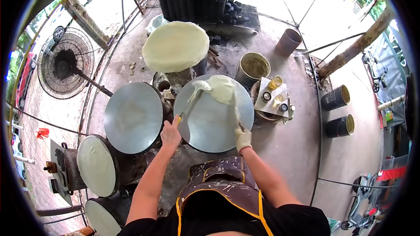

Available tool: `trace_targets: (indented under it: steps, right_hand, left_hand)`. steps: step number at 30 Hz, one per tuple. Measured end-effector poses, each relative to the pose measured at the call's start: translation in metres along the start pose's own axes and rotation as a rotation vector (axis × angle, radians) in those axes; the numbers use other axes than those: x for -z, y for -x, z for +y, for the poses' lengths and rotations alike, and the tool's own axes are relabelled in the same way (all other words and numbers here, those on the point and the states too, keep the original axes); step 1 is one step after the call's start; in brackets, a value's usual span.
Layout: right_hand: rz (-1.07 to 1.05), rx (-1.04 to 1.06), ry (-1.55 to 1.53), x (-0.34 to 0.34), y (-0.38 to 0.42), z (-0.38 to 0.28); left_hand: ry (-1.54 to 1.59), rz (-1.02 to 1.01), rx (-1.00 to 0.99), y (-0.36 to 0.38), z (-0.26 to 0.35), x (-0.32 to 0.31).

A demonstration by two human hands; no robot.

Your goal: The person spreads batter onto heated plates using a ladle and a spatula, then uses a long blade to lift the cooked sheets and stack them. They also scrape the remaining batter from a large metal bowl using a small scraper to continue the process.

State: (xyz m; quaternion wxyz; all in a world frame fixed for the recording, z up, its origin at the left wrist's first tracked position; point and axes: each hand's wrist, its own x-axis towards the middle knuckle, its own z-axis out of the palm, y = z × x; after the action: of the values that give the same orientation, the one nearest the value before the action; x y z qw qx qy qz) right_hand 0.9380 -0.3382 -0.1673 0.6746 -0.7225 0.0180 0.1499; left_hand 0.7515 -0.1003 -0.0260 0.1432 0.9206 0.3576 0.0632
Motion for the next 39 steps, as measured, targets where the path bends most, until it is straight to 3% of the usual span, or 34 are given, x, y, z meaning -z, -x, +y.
trace_targets:
  steps: [1,4,6,8,9,10,12,15,18,19,21,22,23,26,27,29,31,34,35,38,39]
  right_hand:
    - [-0.114,0.059,0.242,-0.011,0.002,-0.018]
    - [-0.355,-0.539,0.078,-0.029,0.017,-0.125]
    - [-0.409,-0.459,0.139,0.0,0.018,-0.137]
    - [-0.179,-0.31,0.089,0.015,0.017,-0.109]
    - [-0.003,-0.314,-0.091,0.012,0.017,-0.082]
    - [-0.021,-0.256,-0.015,0.003,0.016,-0.069]
    - [-0.264,-0.048,0.187,-0.029,0.002,-0.043]
    - [-0.487,-0.475,0.142,-0.029,0.014,-0.12]
    - [-0.439,-0.388,0.16,0.012,0.013,-0.141]
    - [-0.24,-0.368,0.133,0.015,-0.012,-0.092]
    - [-0.242,-0.078,0.397,-0.002,-0.015,-0.08]
    - [-0.24,0.075,0.52,-0.015,-0.018,-0.078]
    - [-0.495,-0.115,0.252,-0.028,-0.022,-0.077]
    - [-0.703,-0.432,0.325,-0.023,-0.017,-0.128]
    - [-0.681,-0.388,0.354,-0.011,-0.011,-0.149]
    - [-0.505,-0.282,0.288,0.004,-0.039,-0.113]
    - [-0.407,-0.199,0.174,0.001,-0.049,-0.084]
    - [-0.748,-0.11,0.463,-0.035,-0.03,-0.112]
    - [-0.805,-0.267,0.431,-0.032,-0.026,-0.127]
    - [-0.884,-0.434,0.376,0.003,-0.046,-0.143]
    - [-0.844,-0.324,0.366,0.014,-0.076,-0.105]
  left_hand:
    - [-0.002,0.009,-0.015,0.003,-0.002,0.003]
    - [0.007,0.029,-0.035,0.021,-0.011,0.011]
    - [0.019,0.026,-0.015,0.034,-0.017,0.019]
    - [0.031,0.01,0.03,0.045,-0.023,0.029]
    - [0.019,-0.01,0.031,0.05,-0.025,0.031]
    - [0.026,-0.012,0.023,0.056,-0.027,0.03]
    - [0.041,-0.007,0.003,0.063,-0.025,0.028]
    - [0.078,-0.031,0.044,0.078,-0.019,0.033]
    - [0.158,-0.011,0.111,0.092,-0.02,0.042]
    - [0.191,0.01,0.123,0.099,-0.026,0.039]
    - [0.236,0.08,0.097,0.115,-0.026,0.035]
    - [0.291,0.111,0.078,0.117,-0.024,0.032]
    - [0.343,0.138,0.06,0.12,-0.02,0.029]
    - [0.553,0.194,0.053,0.127,-0.006,0.03]
    - [0.631,0.185,0.079,0.13,-0.002,0.032]
    - [0.823,0.239,0.134,0.135,0.005,0.026]
    - [1.045,0.096,0.28,0.136,0.017,0.035]
    - [1.348,0.004,0.321,0.124,0.051,0.059]
    - [1.483,-0.021,0.339,0.122,0.06,0.065]
    - [1.792,-0.036,0.321,0.126,0.079,0.081]
    - [1.862,0.008,0.335,0.125,0.091,0.091]
